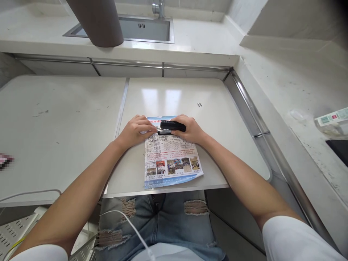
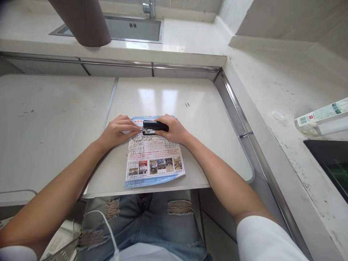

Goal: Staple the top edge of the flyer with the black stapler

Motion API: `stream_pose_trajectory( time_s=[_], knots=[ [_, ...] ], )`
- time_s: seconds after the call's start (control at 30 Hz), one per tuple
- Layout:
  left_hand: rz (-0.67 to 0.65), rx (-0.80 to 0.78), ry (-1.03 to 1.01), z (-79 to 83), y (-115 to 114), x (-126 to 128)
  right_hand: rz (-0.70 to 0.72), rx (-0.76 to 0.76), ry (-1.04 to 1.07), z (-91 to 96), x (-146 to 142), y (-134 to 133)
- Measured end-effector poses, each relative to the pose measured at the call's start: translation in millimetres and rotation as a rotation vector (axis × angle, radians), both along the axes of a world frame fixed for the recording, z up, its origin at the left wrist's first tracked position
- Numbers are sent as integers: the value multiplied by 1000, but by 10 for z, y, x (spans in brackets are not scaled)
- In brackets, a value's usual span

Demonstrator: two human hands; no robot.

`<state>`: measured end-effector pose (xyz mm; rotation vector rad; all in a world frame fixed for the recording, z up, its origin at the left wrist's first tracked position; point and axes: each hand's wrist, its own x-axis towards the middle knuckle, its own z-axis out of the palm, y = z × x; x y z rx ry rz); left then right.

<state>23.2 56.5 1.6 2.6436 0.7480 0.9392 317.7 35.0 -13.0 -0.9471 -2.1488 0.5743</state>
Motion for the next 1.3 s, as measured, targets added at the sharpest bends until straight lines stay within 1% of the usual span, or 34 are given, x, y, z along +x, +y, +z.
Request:
stream_pose_trajectory(
  time_s=[0.1,0.4,0.6,0.83,0.97,1.17,1.3],
  knots=[
    [4,17,8,-13,0,-1,3,-6,3,9,2,-3],
    [-10,-13,45,6,-19,24,11,-13,18,6,8,2],
    [-39,-14,14,-8,-27,38,12,-20,4,21,6,-1],
    [-100,-98,-27,-16,-34,59,9,-20,5,16,10,3],
    [-64,-150,-25,-18,-43,64,11,-24,-13,30,6,-3],
    [6,-88,5,-14,-51,57,13,0,-14,1,13,15],
    [64,-85,-72,1,-65,75,16,2,-13,-3,16,16]
  ],
)
